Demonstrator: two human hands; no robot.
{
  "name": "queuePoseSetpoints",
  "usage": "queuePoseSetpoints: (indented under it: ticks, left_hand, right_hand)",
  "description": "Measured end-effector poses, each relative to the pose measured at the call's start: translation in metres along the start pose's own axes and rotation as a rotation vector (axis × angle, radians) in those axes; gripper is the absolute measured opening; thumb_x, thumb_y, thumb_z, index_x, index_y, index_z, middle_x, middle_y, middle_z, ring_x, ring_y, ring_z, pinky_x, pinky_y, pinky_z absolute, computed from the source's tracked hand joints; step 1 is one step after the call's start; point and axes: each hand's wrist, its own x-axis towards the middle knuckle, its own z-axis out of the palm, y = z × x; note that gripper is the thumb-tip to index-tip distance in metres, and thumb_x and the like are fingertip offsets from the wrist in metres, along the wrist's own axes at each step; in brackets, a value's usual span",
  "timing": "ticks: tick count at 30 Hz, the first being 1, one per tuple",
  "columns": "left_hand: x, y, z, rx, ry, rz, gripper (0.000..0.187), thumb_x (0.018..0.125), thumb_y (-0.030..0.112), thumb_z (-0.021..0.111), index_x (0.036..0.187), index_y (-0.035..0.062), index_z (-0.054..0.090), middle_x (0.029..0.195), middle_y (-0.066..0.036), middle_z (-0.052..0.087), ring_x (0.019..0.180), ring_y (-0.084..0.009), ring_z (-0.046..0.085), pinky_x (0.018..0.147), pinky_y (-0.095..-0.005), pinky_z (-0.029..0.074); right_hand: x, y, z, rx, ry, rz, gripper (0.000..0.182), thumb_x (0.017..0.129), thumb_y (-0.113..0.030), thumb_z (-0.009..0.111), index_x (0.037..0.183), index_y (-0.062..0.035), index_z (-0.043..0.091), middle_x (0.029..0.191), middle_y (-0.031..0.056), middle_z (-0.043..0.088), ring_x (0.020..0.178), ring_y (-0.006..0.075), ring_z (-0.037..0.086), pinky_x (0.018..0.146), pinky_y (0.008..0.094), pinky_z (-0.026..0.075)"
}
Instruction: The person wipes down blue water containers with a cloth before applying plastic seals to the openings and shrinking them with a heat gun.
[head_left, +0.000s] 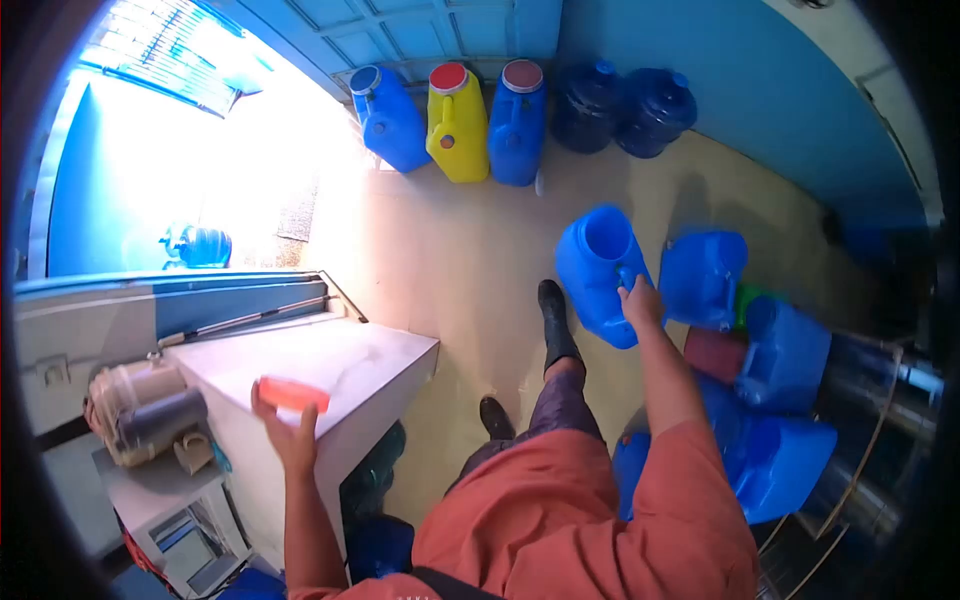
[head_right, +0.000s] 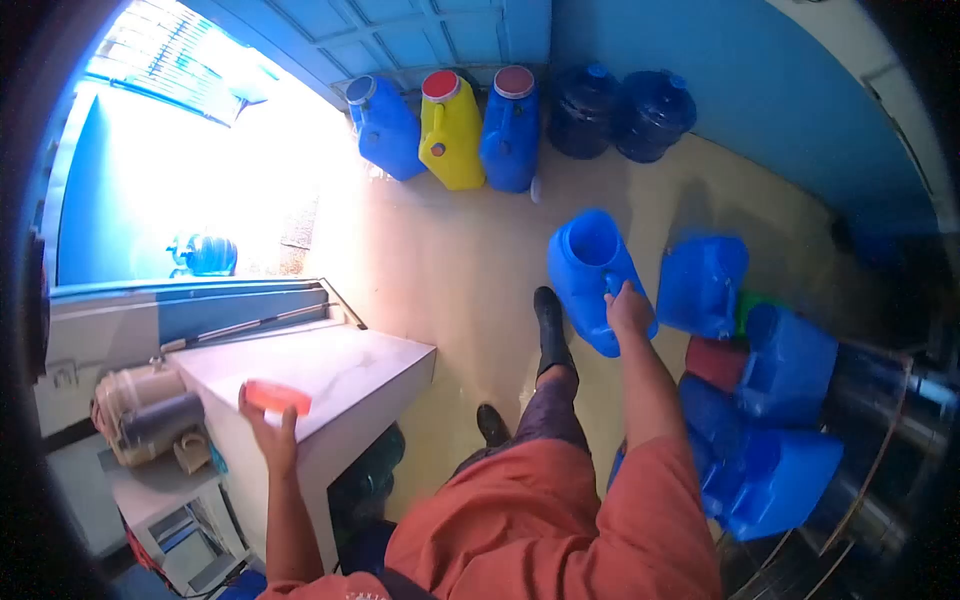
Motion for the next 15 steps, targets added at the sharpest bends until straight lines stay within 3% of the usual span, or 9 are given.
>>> queuePoseSetpoints:
  ticks: [2, 4, 7, 8, 12, 14, 15]
  left_hand:
    - [0.003, -0.012, 0.006, 0.047, 0.004, -0.075, 0.094, 0.079, 0.031, 0.078, 0.15, -0.0021, 0.027, 0.151, -0.021, 0.032, 0.142, -0.0333, 0.032, 0.118, -0.0427, 0.025]
    - [0.005, -0.008, 0.011, 0.063, 0.032, -0.153, 0.101, 0.08, 0.046, 0.078, 0.153, -0.0007, 0.024, 0.152, -0.023, 0.034, 0.141, -0.0356, 0.035, 0.117, -0.0456, 0.027]
    - [0.008, 0.013, 0.016, 0.257, -0.023, -0.233, 0.112, 0.077, 0.056, 0.077, 0.155, 0.0003, 0.019, 0.151, -0.023, 0.037, 0.139, -0.0381, 0.039, 0.116, -0.0477, 0.029]
    - [0.01, 0.018, 0.018, 0.369, -0.058, -0.234, 0.12, 0.075, 0.067, 0.073, 0.157, 0.001, 0.015, 0.15, -0.024, 0.041, 0.138, -0.0397, 0.041, 0.114, -0.0487, 0.032]
    - [0.018, 0.025, 0.02, 0.461, -0.151, -0.316, 0.123, 0.075, 0.08, 0.062, 0.157, 0.0005, 0.015, 0.149, -0.025, 0.04, 0.137, -0.0398, 0.041, 0.112, -0.0482, 0.033]
    - [0.019, 0.027, 0.019, 0.48, -0.18, -0.356, 0.123, 0.075, 0.081, 0.061, 0.157, 0.0, 0.015, 0.149, -0.025, 0.04, 0.137, -0.0396, 0.041, 0.112, -0.0482, 0.034]
    - [0.02, 0.026, 0.02, 0.494, -0.184, -0.373, 0.124, 0.075, 0.082, 0.06, 0.157, -0.0005, 0.015, 0.149, -0.025, 0.039, 0.137, -0.0394, 0.041, 0.112, -0.0482, 0.034]
  right_hand:
    - [0.056, -0.004, 0.037, 0.058, -0.075, -0.025, 0.054, 0.091, -0.04, 0.067, 0.127, -0.0022, 0.051, 0.111, 0.0235, 0.069, 0.103, 0.0421, 0.067, 0.085, 0.0522, 0.054]
    - [0.095, -0.015, 0.053, 0.052, -0.162, 0.0, 0.055, 0.091, -0.039, 0.067, 0.129, -0.0016, 0.051, 0.111, 0.0243, 0.068, 0.103, 0.0431, 0.066, 0.086, 0.0522, 0.053]
    - [0.138, -0.021, 0.085, 0.083, -0.201, -0.004, 0.058, 0.091, -0.038, 0.067, 0.131, 0.0001, 0.049, 0.11, 0.0257, 0.068, 0.103, 0.045, 0.065, 0.088, 0.0523, 0.052]
    - [0.151, -0.019, 0.097, 0.127, -0.156, -0.034, 0.06, 0.091, -0.038, 0.066, 0.133, 0.0012, 0.048, 0.11, 0.0262, 0.068, 0.103, 0.0459, 0.065, 0.089, 0.0525, 0.052]
    - [0.175, -0.03, 0.095, 0.146, -0.269, 0.039, 0.062, 0.091, -0.036, 0.067, 0.136, 0.0021, 0.047, 0.121, 0.0282, 0.063, 0.115, 0.0453, 0.059, 0.096, 0.0504, 0.049]
    - [0.182, -0.028, 0.109, 0.109, 0.186, -0.154, 0.056, 0.091, -0.031, 0.067, 0.133, 0.0017, 0.049, 0.127, 0.0269, 0.058, 0.121, 0.042, 0.054, 0.101, 0.0469, 0.044]
    - [0.186, -0.044, 0.1, 0.093, 0.169, -0.162, 0.056, 0.091, -0.031, 0.067, 0.133, 0.0017, 0.049, 0.127, 0.0269, 0.058, 0.121, 0.042, 0.054, 0.101, 0.0469, 0.044]
